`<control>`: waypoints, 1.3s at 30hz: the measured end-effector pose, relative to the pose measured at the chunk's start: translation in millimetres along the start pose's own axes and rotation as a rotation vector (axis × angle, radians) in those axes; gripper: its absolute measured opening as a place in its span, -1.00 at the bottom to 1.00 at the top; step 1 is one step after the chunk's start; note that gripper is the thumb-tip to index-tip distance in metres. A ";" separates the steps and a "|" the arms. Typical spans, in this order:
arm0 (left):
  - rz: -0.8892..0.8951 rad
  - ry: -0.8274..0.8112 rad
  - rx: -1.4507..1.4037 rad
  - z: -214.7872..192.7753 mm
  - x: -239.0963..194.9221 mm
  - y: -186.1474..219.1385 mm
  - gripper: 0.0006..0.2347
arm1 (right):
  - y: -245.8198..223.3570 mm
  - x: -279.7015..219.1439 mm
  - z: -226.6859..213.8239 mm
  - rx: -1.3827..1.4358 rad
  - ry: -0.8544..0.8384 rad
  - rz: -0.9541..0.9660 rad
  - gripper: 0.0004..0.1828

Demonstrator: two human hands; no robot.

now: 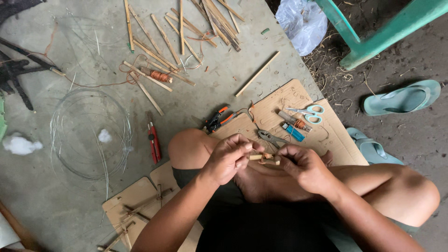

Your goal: The person assembles a small wooden structure by tying thin sticks together with copper wire. They use pliers to twist the wire and a lighter to heat the wire ends, securing the joints. The person works on the floor, handling multiple sticks and tools to build the frame.

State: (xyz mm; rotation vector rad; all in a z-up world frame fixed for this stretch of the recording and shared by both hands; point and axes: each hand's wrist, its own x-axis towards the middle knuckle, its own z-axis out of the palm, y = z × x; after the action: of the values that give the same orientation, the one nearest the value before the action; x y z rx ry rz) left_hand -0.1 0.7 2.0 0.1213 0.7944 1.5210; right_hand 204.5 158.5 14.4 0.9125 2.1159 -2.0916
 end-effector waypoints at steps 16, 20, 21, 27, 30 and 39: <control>0.226 -0.109 0.568 65.4 -57.0 34.9 -0.85 | -29.6 -49.6 1.5 -0.021 -0.117 -0.333 -0.79; 0.208 -0.061 0.609 57.5 -53.6 20.7 -0.87 | -11.2 -48.9 5.0 0.012 -0.123 -0.228 -0.79; 0.192 -0.046 0.642 55.1 -50.1 19.1 -0.88 | -8.1 -46.9 10.8 0.027 -0.083 -0.221 -0.80; 0.059 0.089 0.472 35.4 24.3 45.3 -0.88 | -3.2 3.0 18.8 0.258 -0.069 -0.211 -0.83; 0.397 -0.060 0.186 37.3 31.0 46.4 -0.69 | -8.4 21.0 16.0 0.414 -0.085 -0.230 -0.86; 1.061 0.180 1.565 53.9 -1.4 45.9 -0.41 | -42.0 46.7 23.0 0.898 -0.317 -0.101 -0.91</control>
State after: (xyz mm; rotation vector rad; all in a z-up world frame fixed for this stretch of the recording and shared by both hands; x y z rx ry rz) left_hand -9.8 25.3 67.7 1.7940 2.1159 1.4217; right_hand 139.6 158.1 30.8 0.4236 1.0491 -3.0219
